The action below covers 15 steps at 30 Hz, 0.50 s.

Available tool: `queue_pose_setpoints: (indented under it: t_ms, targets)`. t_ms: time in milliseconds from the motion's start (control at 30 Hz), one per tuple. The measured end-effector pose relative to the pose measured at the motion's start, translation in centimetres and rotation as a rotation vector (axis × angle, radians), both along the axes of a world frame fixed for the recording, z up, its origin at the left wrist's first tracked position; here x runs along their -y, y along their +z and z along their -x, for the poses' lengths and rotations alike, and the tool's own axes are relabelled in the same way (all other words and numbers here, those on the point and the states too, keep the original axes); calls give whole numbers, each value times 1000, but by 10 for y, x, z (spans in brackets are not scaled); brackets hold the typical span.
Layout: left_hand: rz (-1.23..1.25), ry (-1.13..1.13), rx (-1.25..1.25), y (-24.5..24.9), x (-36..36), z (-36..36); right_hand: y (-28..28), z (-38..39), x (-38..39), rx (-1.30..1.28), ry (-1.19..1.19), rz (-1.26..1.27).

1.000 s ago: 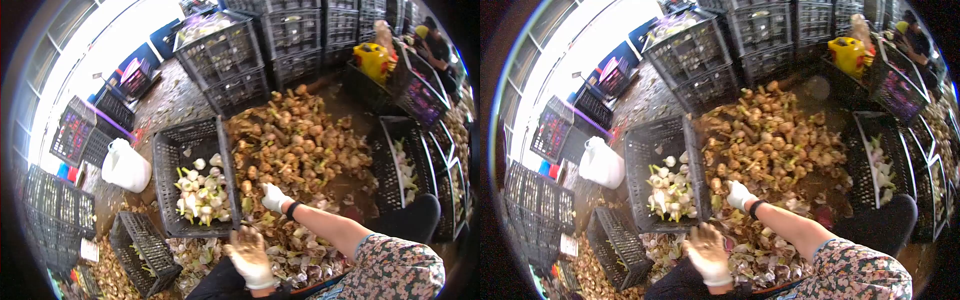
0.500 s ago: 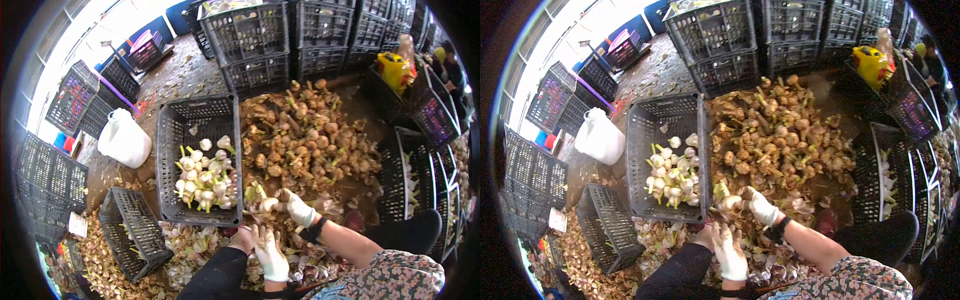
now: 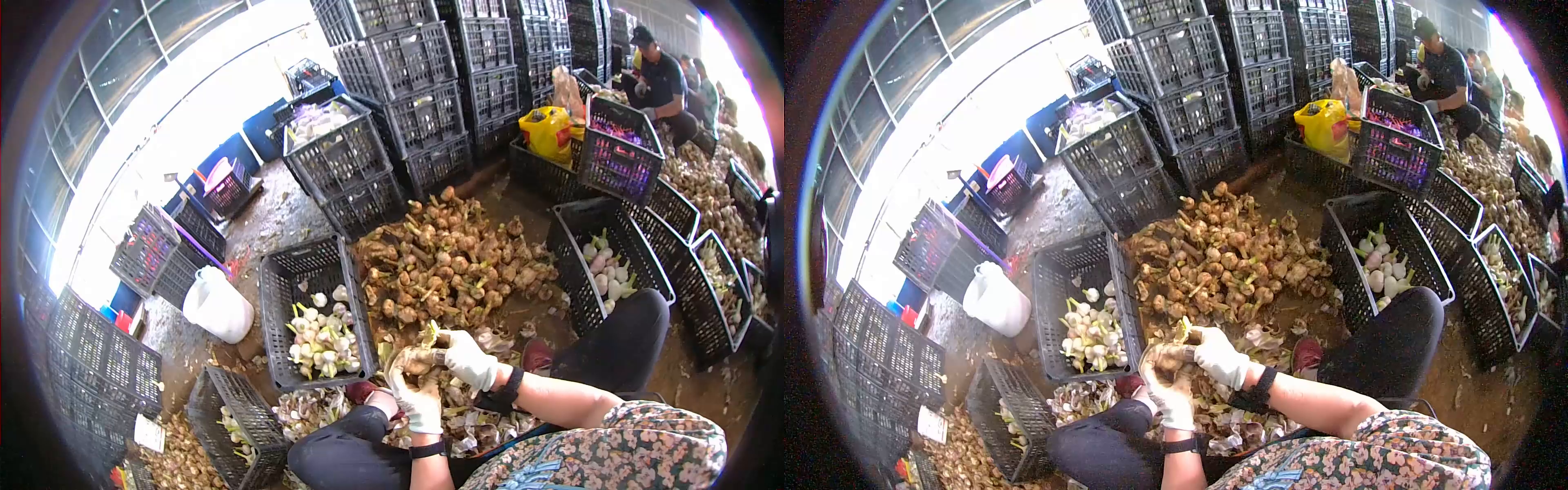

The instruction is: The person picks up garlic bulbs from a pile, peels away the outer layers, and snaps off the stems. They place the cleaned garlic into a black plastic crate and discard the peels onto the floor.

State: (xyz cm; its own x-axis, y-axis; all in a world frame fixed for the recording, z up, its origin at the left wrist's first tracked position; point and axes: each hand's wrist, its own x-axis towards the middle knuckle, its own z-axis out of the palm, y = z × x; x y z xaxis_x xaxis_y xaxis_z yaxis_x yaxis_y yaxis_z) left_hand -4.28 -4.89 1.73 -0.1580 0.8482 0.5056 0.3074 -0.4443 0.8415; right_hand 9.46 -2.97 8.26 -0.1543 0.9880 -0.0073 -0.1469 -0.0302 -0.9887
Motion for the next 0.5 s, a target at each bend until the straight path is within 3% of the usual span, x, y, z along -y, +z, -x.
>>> queue_pose_setpoints:
  t_ms: [100,167,233,367,500]
  targets:
    - [15,-78,98,-1,4,1,7,-11,14,-27,19,6]
    - [-14,-89,97,5,9,-3,12,-16,20,-178,14,132]
    - [-52,-16,-55,15,12,-11,5,-16,17,-112,-21,33]
    - [-15,-114,144,13,12,-17,12,-20,19,102,-5,-54]
    - [-16,-119,49,26,19,-13,28,-27,30,-27,30,-41]
